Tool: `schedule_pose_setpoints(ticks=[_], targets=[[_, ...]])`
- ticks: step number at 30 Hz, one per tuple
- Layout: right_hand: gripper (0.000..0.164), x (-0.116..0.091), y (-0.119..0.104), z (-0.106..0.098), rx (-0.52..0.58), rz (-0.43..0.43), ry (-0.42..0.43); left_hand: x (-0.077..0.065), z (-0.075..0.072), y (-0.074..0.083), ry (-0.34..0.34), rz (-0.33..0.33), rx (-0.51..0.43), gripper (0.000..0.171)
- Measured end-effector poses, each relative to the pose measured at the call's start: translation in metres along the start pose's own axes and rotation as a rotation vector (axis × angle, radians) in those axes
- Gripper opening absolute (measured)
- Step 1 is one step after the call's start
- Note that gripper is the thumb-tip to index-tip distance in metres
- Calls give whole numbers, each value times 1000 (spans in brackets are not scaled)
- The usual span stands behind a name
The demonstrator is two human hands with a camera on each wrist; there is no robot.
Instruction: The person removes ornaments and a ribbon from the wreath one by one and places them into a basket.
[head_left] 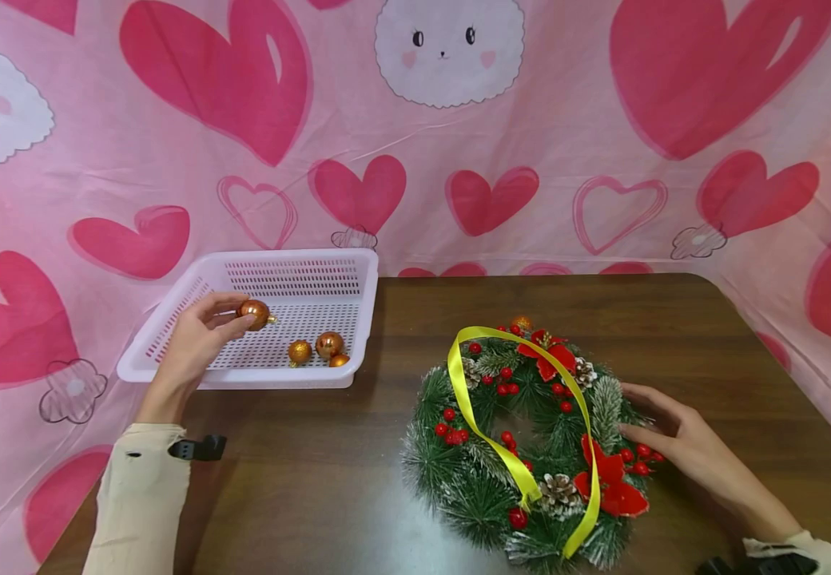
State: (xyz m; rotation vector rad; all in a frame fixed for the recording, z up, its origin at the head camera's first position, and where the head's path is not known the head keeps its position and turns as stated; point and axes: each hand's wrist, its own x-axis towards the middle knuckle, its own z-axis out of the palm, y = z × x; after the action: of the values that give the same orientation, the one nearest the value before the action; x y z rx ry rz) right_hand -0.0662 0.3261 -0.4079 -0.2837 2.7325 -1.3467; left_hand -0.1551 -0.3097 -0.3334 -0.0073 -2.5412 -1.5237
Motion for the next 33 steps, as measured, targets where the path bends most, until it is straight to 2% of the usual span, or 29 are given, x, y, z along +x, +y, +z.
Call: schedule_pose_setpoints(ticks=[3, 7, 14, 19, 27, 33], targets=[[55, 0, 0, 0, 11, 3, -5, -1, 0, 1, -27, -9, 123, 50], [56, 0, 0, -1, 5, 10, -8, -2, 1, 2, -54, -30, 173, 51], [55, 0, 1, 1, 16, 2, -8, -2, 1, 2, -61, -39, 196, 53], [54, 0, 1, 1, 22, -16, -1, -1, 3, 1, -57, -11, 209, 52], [56, 1, 1, -1, 21, 26, -16, -2, 5, 2, 3, 32, 242, 45], [53, 1, 3, 2, 58, -12, -2, -2, 8, 4, 41, 61, 236, 42]])
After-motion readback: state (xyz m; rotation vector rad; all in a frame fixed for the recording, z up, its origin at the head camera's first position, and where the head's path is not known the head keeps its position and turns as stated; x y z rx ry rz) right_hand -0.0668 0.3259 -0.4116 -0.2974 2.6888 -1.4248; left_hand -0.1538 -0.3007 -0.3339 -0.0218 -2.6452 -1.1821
